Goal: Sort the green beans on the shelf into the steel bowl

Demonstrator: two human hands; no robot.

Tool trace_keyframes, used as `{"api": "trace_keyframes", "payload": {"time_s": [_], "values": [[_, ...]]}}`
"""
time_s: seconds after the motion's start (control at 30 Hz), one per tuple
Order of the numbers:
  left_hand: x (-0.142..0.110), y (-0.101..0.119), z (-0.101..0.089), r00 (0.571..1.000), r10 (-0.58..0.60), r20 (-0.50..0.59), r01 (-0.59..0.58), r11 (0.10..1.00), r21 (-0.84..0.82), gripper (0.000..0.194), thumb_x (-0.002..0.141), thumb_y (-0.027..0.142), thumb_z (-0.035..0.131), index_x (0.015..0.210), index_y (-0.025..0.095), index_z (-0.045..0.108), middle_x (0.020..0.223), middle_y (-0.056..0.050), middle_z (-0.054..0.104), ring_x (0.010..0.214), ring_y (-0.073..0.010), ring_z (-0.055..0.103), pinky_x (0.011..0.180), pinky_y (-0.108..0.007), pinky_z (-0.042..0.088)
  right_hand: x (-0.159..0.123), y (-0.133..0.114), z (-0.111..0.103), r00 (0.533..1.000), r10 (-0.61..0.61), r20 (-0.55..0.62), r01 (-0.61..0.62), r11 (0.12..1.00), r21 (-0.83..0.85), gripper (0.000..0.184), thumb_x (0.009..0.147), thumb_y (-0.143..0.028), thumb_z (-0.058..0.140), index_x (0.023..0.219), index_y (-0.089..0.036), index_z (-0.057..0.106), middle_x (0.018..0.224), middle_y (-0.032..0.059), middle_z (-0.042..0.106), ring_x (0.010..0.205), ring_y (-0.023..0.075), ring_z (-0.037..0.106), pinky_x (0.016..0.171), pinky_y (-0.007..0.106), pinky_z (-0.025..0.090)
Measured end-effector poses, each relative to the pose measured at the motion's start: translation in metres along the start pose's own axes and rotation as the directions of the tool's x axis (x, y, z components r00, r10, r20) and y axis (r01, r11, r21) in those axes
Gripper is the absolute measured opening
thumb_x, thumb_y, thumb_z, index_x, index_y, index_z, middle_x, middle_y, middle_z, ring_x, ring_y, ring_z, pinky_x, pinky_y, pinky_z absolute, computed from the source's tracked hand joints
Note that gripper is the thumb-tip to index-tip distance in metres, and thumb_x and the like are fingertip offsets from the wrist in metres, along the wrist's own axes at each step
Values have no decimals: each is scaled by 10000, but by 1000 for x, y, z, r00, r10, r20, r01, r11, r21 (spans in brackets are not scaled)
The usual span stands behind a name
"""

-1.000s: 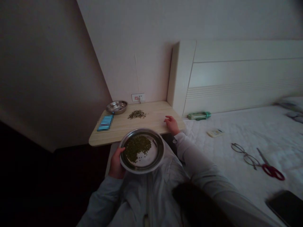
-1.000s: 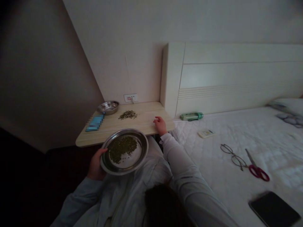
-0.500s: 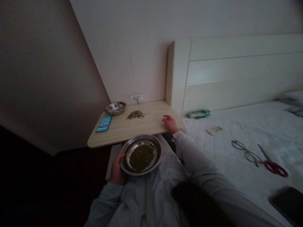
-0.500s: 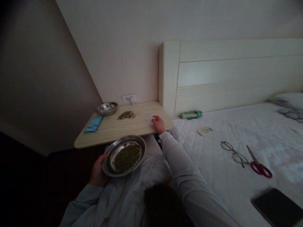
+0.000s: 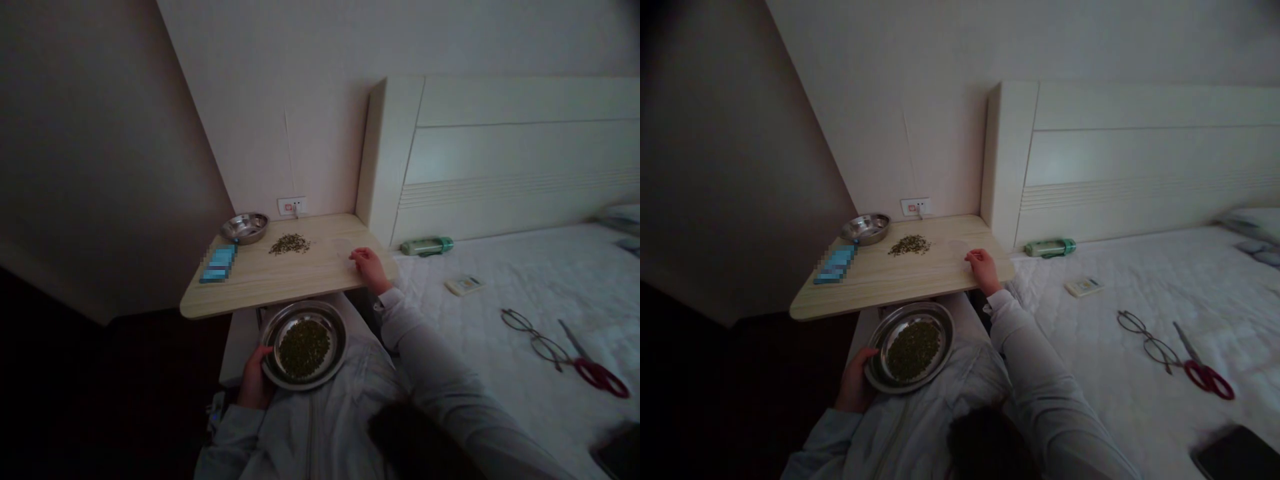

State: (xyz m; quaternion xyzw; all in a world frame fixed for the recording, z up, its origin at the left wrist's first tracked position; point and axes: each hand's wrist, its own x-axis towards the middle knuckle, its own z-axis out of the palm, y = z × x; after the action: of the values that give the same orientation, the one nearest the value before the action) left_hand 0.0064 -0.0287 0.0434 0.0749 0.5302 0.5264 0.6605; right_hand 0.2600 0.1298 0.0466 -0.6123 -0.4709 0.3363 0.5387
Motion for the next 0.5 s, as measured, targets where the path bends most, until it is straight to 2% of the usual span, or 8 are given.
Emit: {"api": "trace_keyframes", "payload": {"time_s": [0.13, 0.23, 0.27, 0.33, 0.4, 0.5], "values": [[9, -2, -6, 1000, -17, 10, 17, 1000, 11, 112, 601, 112, 522, 534, 172, 590, 522, -23, 617, 647, -206, 636, 645, -314, 498, 3, -9, 8, 999, -43, 24, 44, 998, -44, 205, 864, -318, 479, 940, -135, 531, 785, 3, 605, 526, 63, 520, 486, 206, 446], [19, -3, -13, 998, -36, 60, 34, 999, 31, 72, 593, 140, 575, 531, 177, 572, 566, -31, 637, 752, -239, 648, 720, -338, 493, 11, -22, 22, 989, -121, 80, 130, 983, -126, 157, 845, -312, 440, 883, -173, 501, 737, -5, 635, 446, 64, 490, 447, 202, 420], [22, -3, -15, 997, -12, 77, 11, 1000, 24, 33, 596, 146, 585, 598, 173, 604, 640, -35, 664, 800, -240, 647, 749, -339, 486, 15, -27, 28, 983, -151, 106, 168, 972, -164, 152, 844, -313, 431, 876, -181, 498, 735, -5, 642, 441, 68, 492, 451, 206, 422], [29, -4, -15, 996, -10, 93, 11, 1000, -13, 220, 597, 143, 595, 807, 181, 647, 787, -38, 694, 894, -246, 633, 804, -351, 471, 24, -37, 41, 963, -209, 168, 248, 935, -255, 151, 850, -304, 424, 890, -185, 508, 748, -1, 648, 458, 76, 507, 474, 217, 433], [36, -5, -13, 992, -3, 126, 12, 997, -72, 432, 595, 132, 596, 1020, 209, 615, 889, -35, 696, 953, -254, 618, 847, -369, 455, 33, -46, 55, 937, -254, 238, 328, 875, -356, 161, 860, -288, 444, 936, -173, 528, 784, 9, 642, 532, 86, 544, 538, 238, 459], [48, -8, -10, 990, -11, 143, 23, 996, -85, 598, 583, 128, 601, 1167, 248, 549, 930, -43, 697, 1011, -280, 593, 877, -404, 444, 47, -56, 76, 896, -286, 340, 429, 756, -495, 235, 872, -321, 474, 1007, -142, 546, 859, 27, 616, 694, 114, 583, 657, 296, 490]]}}
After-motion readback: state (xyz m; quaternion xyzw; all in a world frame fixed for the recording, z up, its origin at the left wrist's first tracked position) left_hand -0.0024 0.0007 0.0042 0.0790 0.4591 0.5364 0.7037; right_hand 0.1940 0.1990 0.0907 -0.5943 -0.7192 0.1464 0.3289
